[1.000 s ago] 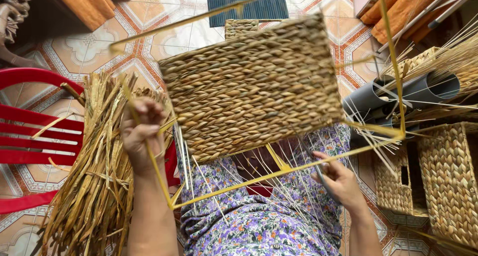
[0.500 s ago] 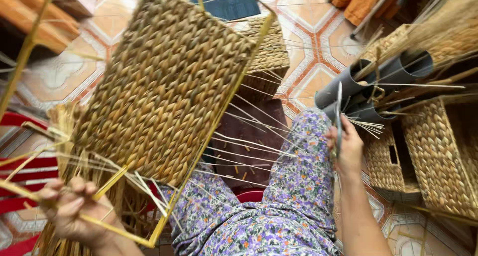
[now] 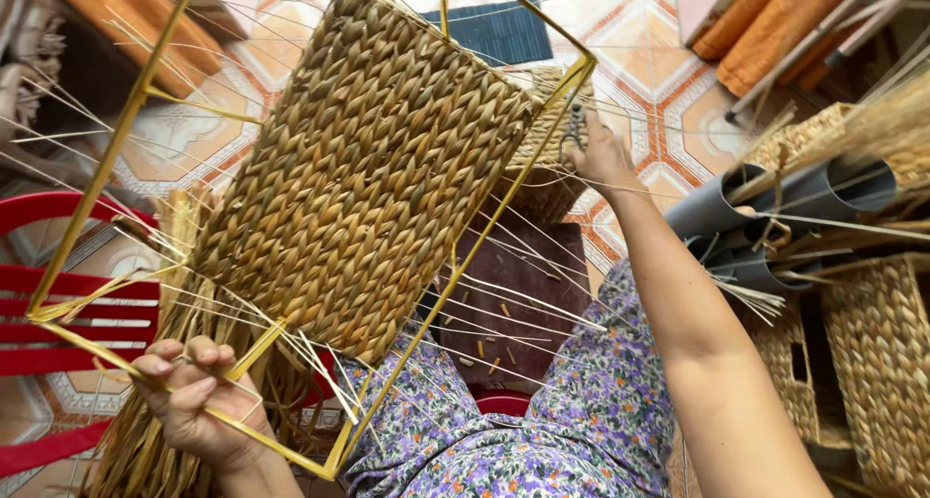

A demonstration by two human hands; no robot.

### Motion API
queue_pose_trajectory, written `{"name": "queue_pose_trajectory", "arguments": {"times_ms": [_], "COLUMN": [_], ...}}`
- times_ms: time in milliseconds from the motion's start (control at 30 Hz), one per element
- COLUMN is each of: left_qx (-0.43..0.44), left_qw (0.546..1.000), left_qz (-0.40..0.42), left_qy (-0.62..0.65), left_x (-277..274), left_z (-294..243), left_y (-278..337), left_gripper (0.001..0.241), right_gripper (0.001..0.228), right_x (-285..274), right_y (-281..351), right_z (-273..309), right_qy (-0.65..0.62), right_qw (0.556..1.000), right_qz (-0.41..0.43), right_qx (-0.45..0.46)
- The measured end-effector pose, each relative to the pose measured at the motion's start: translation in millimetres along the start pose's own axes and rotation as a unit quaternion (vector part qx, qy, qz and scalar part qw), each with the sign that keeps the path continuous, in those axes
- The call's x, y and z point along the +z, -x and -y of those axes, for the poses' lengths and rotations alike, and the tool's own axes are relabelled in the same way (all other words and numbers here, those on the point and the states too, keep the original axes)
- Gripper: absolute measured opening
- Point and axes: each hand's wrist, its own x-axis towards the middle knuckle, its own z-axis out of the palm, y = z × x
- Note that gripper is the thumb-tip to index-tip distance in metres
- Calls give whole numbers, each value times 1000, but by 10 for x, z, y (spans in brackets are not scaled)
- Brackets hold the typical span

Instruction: The person weaves dried plant fibers into a rectangular basket frame resting on their lap. They use scissors to trim excess fibers along the edges and continue weaving the sides of the basket.

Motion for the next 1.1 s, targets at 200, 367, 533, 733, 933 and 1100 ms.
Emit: {"name": "queue_pose_trajectory", "arguments": {"times_ms": [200, 367, 533, 733, 933, 1100], "left_qx": [28, 31, 30, 9, -39, -4], "left_qw": [999, 998, 997, 998, 999, 999], "left_qz": [-13, -50, -56, -58, -32, 51], "left_qy": [-13, -8, 41, -17, -9, -17], "left_x": [156, 250, 375, 683, 1292, 1602], "left_z": [60, 150, 129, 173, 539, 664], "left_y": [33, 78, 178, 408, 698, 917], "left_gripper": [34, 39, 39, 31, 24, 24], "right_gripper": [50, 34, 28, 21, 46, 63], "right_x": [187, -368, -604, -907, -1119, -1025], "right_y": [14, 1138, 2382, 3076, 3299, 3354], "right_z": [-102, 326, 1061, 1738, 1947, 1926], "right_qy": [-192, -306, -166, -150, -296, -412], "right_qw": [978, 909, 954, 965, 938, 907], "right_qz": [-82, -282, -248, -194, -15, 63], "right_qx": [24, 24, -22, -96, -180, 53]}}
